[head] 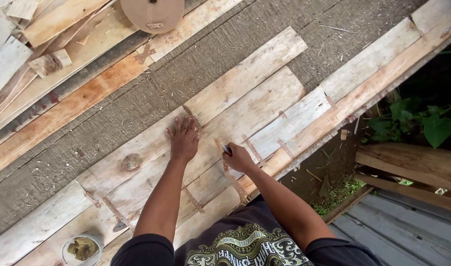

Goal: The person uses a utility knife to shave thin strips from wooden planks on a workbench. They repeatedly pick up planks, shave along the edges, and place the shavings aside. The person also arranges the planks on the bench during the process.

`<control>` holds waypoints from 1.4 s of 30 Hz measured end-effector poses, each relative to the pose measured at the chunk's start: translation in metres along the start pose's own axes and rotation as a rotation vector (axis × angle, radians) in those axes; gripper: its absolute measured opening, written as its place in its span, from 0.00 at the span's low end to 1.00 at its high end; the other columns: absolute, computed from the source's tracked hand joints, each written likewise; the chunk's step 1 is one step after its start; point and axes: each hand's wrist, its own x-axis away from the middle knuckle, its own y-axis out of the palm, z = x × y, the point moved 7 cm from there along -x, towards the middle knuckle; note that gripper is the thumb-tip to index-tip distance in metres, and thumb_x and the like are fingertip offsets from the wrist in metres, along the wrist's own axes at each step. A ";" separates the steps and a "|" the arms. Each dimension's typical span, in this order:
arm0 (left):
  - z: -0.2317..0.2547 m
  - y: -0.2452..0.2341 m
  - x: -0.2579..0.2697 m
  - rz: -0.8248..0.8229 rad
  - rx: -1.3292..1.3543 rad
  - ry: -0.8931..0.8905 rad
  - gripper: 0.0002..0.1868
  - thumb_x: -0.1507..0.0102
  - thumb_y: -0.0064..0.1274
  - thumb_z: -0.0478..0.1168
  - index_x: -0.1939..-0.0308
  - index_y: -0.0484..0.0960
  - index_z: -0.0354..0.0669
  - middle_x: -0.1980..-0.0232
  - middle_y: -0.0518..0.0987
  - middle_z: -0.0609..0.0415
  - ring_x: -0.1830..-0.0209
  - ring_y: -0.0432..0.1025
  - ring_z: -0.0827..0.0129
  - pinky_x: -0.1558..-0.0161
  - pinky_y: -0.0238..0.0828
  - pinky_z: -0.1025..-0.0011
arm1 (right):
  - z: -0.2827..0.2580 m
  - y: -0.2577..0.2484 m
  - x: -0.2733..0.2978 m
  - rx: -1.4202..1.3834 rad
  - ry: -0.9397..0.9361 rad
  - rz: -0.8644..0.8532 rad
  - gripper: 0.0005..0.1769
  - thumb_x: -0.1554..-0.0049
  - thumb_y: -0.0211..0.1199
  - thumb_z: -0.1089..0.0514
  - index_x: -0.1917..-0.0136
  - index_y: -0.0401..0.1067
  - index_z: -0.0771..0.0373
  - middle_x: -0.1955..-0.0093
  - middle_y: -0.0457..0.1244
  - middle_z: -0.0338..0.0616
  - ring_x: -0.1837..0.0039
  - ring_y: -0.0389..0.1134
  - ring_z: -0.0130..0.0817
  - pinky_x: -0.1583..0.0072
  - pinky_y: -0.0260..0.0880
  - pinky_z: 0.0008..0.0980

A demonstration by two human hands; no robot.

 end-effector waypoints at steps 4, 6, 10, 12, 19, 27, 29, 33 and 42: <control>0.025 -0.018 0.041 0.068 0.013 0.006 0.43 0.32 0.45 0.54 0.16 0.45 0.61 0.13 0.38 0.58 0.14 0.31 0.50 0.25 0.22 0.27 | 0.014 0.005 0.005 -0.142 0.006 0.027 0.15 0.46 0.60 0.48 0.51 0.71 0.59 0.58 0.67 0.57 0.46 0.72 0.62 0.46 0.70 0.56; 0.039 -0.014 0.067 0.072 0.060 0.054 0.36 0.29 0.39 0.55 0.18 0.52 0.54 0.13 0.43 0.52 0.15 0.37 0.47 0.24 0.32 0.30 | 0.022 0.018 0.004 -0.303 0.013 0.052 0.12 0.45 0.60 0.48 0.53 0.71 0.56 0.61 0.66 0.50 0.50 0.71 0.51 0.46 0.69 0.48; 0.050 -0.007 0.129 0.072 0.588 -0.076 0.34 0.26 0.36 0.58 0.19 0.55 0.50 0.18 0.56 0.45 0.19 0.49 0.47 0.18 0.40 0.49 | -0.028 0.024 0.037 -0.686 0.070 0.077 0.09 0.44 0.65 0.57 0.57 0.70 0.65 0.70 0.62 0.46 0.66 0.67 0.34 0.64 0.70 0.28; 0.053 -0.025 0.166 0.104 0.974 -0.285 0.33 0.30 0.49 0.56 0.21 0.62 0.58 0.29 0.74 0.48 0.29 0.68 0.53 0.31 0.71 0.57 | -0.041 0.044 0.042 -0.867 0.053 0.085 0.10 0.44 0.66 0.61 0.55 0.69 0.69 0.69 0.61 0.49 0.66 0.67 0.37 0.63 0.72 0.31; 0.011 -0.010 0.243 0.127 1.412 -0.582 0.28 0.33 0.58 0.60 0.36 0.79 0.48 0.60 0.85 0.46 0.68 0.83 0.59 0.63 0.87 0.64 | -0.086 0.102 0.078 -0.698 -0.023 -0.027 0.16 0.48 0.72 0.57 0.52 0.70 0.67 0.61 0.65 0.51 0.57 0.72 0.41 0.56 0.76 0.35; -0.098 0.021 0.334 0.430 1.446 -0.753 0.13 0.29 0.52 0.44 0.47 0.81 0.40 0.56 0.82 0.43 0.59 0.81 0.55 0.63 0.84 0.55 | -0.116 0.203 0.130 -0.538 0.053 -0.171 0.18 0.42 0.68 0.54 0.43 0.70 0.65 0.48 0.69 0.52 0.51 0.74 0.40 0.53 0.76 0.35; -0.119 0.023 0.364 0.543 1.520 -0.824 0.13 0.30 0.53 0.43 0.47 0.81 0.39 0.56 0.81 0.42 0.59 0.81 0.54 0.61 0.84 0.55 | -0.127 0.237 0.143 -0.456 0.014 -0.254 0.19 0.41 0.68 0.52 0.42 0.71 0.64 0.47 0.70 0.51 0.52 0.74 0.39 0.54 0.75 0.33; -0.165 0.049 0.402 0.761 1.736 -0.889 0.14 0.30 0.53 0.40 0.44 0.79 0.36 0.57 0.79 0.42 0.62 0.79 0.56 0.60 0.84 0.54 | -0.140 0.289 0.152 -0.227 -0.123 -0.391 0.22 0.43 0.71 0.50 0.42 0.74 0.66 0.55 0.69 0.48 0.58 0.72 0.35 0.63 0.70 0.24; -0.155 -0.056 0.482 0.981 1.853 -0.715 0.32 0.25 0.38 0.36 0.18 0.48 0.43 0.19 0.55 0.35 0.20 0.50 0.40 0.26 0.48 0.38 | -0.170 0.324 0.175 -0.103 -0.205 -0.407 0.19 0.46 0.70 0.52 0.44 0.76 0.62 0.54 0.70 0.49 0.59 0.75 0.36 0.62 0.76 0.29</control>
